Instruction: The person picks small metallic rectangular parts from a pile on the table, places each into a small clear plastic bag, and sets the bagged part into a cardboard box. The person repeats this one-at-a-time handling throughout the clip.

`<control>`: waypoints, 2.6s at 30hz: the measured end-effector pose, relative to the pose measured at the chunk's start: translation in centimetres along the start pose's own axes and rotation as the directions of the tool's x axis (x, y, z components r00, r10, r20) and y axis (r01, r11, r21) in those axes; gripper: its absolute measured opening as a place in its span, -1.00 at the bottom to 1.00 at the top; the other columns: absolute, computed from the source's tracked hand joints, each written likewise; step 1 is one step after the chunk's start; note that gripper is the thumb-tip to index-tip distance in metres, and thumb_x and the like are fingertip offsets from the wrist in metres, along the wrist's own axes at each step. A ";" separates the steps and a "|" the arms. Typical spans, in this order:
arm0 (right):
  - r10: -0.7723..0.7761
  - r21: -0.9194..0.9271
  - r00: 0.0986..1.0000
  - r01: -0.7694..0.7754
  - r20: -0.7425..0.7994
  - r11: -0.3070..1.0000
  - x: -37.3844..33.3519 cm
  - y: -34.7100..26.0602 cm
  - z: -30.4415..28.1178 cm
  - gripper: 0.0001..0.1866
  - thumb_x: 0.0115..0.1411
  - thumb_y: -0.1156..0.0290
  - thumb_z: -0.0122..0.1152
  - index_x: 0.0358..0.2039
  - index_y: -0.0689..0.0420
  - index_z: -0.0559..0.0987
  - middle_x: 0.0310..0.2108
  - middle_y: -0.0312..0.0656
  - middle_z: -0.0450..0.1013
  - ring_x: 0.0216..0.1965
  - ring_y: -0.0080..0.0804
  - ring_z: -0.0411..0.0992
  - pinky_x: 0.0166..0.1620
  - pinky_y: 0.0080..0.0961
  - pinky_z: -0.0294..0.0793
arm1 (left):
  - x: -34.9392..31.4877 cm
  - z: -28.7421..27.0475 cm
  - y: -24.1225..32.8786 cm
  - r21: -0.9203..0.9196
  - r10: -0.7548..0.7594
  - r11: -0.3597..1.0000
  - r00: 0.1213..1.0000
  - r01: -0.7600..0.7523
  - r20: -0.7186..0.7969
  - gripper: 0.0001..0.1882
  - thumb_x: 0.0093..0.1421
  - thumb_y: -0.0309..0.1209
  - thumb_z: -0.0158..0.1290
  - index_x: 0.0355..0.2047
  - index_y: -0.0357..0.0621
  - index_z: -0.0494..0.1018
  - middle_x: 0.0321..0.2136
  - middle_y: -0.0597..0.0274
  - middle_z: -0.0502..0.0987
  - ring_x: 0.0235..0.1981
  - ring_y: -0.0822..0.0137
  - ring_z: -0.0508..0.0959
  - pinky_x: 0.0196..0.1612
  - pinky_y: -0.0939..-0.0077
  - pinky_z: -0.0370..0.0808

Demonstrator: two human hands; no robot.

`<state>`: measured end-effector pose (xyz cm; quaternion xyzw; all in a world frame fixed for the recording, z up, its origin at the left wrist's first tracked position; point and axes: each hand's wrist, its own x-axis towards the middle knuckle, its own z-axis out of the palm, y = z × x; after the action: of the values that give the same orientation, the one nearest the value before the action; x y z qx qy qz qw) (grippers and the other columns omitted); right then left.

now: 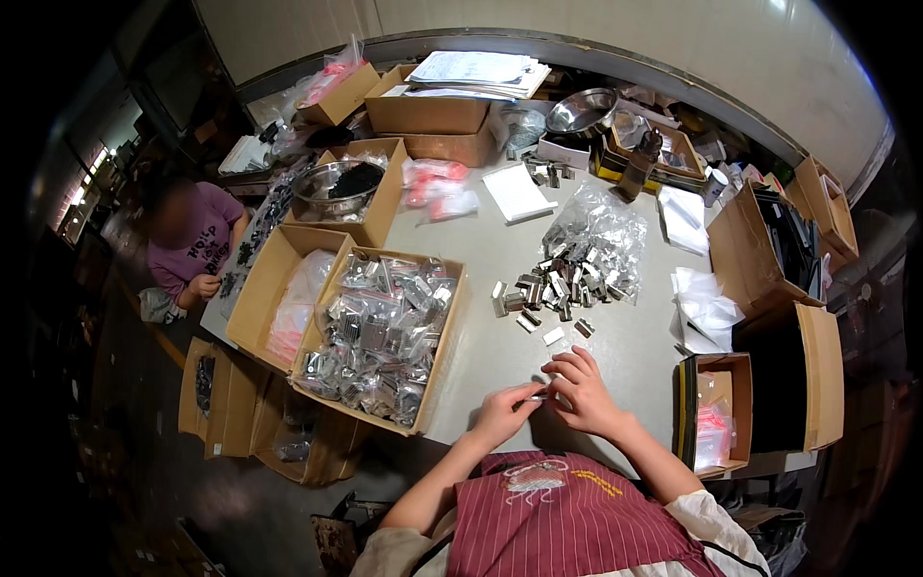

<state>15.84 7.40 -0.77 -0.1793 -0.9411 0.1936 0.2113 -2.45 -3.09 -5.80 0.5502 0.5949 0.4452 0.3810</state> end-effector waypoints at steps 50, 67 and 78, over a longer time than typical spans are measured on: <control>0.152 0.092 0.889 -0.125 -0.431 0.988 -1.7 -0.5 -7.8 -0.90 0.06 0.57 0.26 -0.44 0.17 0.48 -0.44 -0.13 0.43 -0.30 -0.12 0.47 -0.17 -0.30 0.48 | -2.3 -11.9 9.0 0.074 0.318 0.934 0.722 -0.349 -0.614 -0.86 0.34 -0.48 -0.02 -0.20 -0.33 0.41 -0.20 0.07 0.52 -0.19 0.30 0.49 -0.03 0.43 0.44; 0.804 0.078 0.274 -0.927 -0.528 0.367 -23.4 15.3 -8.3 -0.77 0.10 0.28 0.28 -0.40 0.21 0.58 -0.36 0.11 0.49 -0.22 0.07 0.49 -0.12 -0.10 0.46 | 3.2 -4.8 9.1 -0.104 0.251 0.953 0.936 -0.283 -0.245 -0.84 0.32 -0.57 -0.03 -0.10 -0.30 0.41 -0.13 0.07 0.54 -0.06 0.26 0.52 0.10 0.36 0.43; 0.501 0.473 0.814 -0.332 -0.294 0.816 -8.9 -3.4 -7.7 -0.66 0.23 0.40 0.25 -0.02 0.14 0.40 -0.36 -0.14 0.47 -0.41 -0.31 0.48 -0.33 -0.40 0.47 | 3.8 5.2 10.4 -0.385 0.178 0.917 0.972 -0.108 0.152 -0.62 0.16 -0.50 0.24 -0.03 -0.25 0.43 -0.24 0.20 0.55 -0.23 0.37 0.56 -0.16 0.49 0.50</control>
<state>26.10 2.93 4.24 -0.3743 -0.7521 0.3825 0.3846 5.39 1.21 2.59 0.5482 0.4197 0.5244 0.4983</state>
